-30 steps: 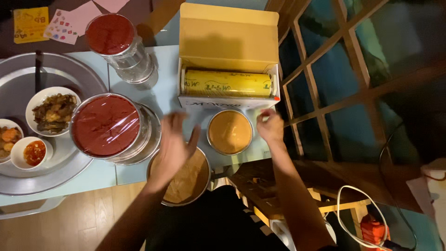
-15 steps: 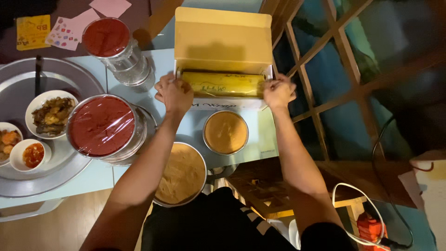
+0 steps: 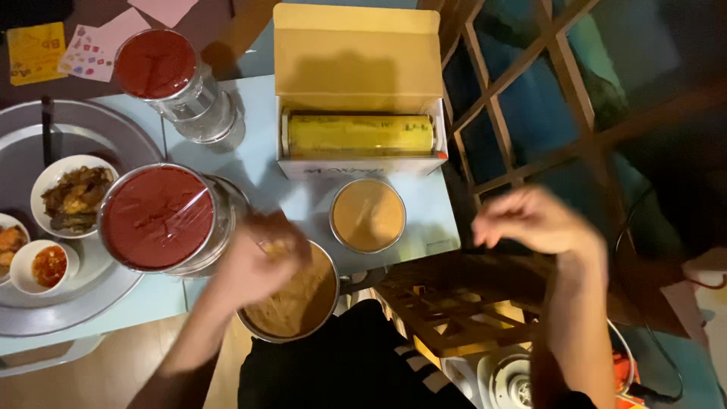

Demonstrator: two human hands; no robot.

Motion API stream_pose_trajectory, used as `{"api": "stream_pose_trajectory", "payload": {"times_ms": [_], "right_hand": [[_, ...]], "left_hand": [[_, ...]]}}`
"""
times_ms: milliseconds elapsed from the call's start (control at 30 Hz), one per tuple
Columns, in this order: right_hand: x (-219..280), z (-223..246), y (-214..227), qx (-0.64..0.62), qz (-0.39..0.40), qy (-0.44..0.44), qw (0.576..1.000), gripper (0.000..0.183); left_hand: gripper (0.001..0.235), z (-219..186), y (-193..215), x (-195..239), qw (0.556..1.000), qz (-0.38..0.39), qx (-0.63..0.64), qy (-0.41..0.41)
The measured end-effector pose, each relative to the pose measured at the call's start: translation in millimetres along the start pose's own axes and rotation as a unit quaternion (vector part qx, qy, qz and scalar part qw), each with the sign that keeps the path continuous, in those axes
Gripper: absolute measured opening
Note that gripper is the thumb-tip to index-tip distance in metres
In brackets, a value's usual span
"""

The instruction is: The person takes cake tins containing batters from a rack and wraps them individually with plastic wrap from a dispenser box.

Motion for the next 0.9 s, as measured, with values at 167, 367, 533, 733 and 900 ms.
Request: {"api": "stream_pose_trajectory", "payload": {"times_ms": [167, 367, 533, 733, 900], "right_hand": [[-44.3, -88.2, -67.6, 0.157, 0.210, -0.182, 0.948, 0.028], [-122.6, -170.3, -86.4, 0.186, 0.201, -0.320, 0.907, 0.026], [-145.5, -189.6, -99.5, 0.210, 0.194, -0.327, 0.901, 0.031], [-141.0, -177.6, -113.3, 0.080, 0.182, -0.338, 0.920, 0.048], [-133.8, -197.5, -106.7, -0.052, 0.164, -0.380, 0.909, 0.051]], "left_hand": [[0.010, 75.9, -63.9, 65.0, 0.943, 0.251, -0.123, 0.181], [0.031, 152.4, -118.1, 61.0, 0.894, 0.372, -0.173, 0.182], [0.030, 194.7, -134.7, 70.6, 0.897, 0.340, -0.232, 0.160], [0.037, 185.4, -125.3, 60.9, 0.870, 0.379, -0.238, 0.208], [0.032, 194.2, -115.4, 68.7, 0.843, 0.343, -0.345, 0.228]]}}
Point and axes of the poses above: each hand's wrist, its own x-axis away from the middle knuckle, its own y-axis out of the back of the hand, z = x × y, the point moved 1 cm from there along -x, towards the middle knuckle, and after that the axes turned 13 degrees about -y, right-handed, at the moved point
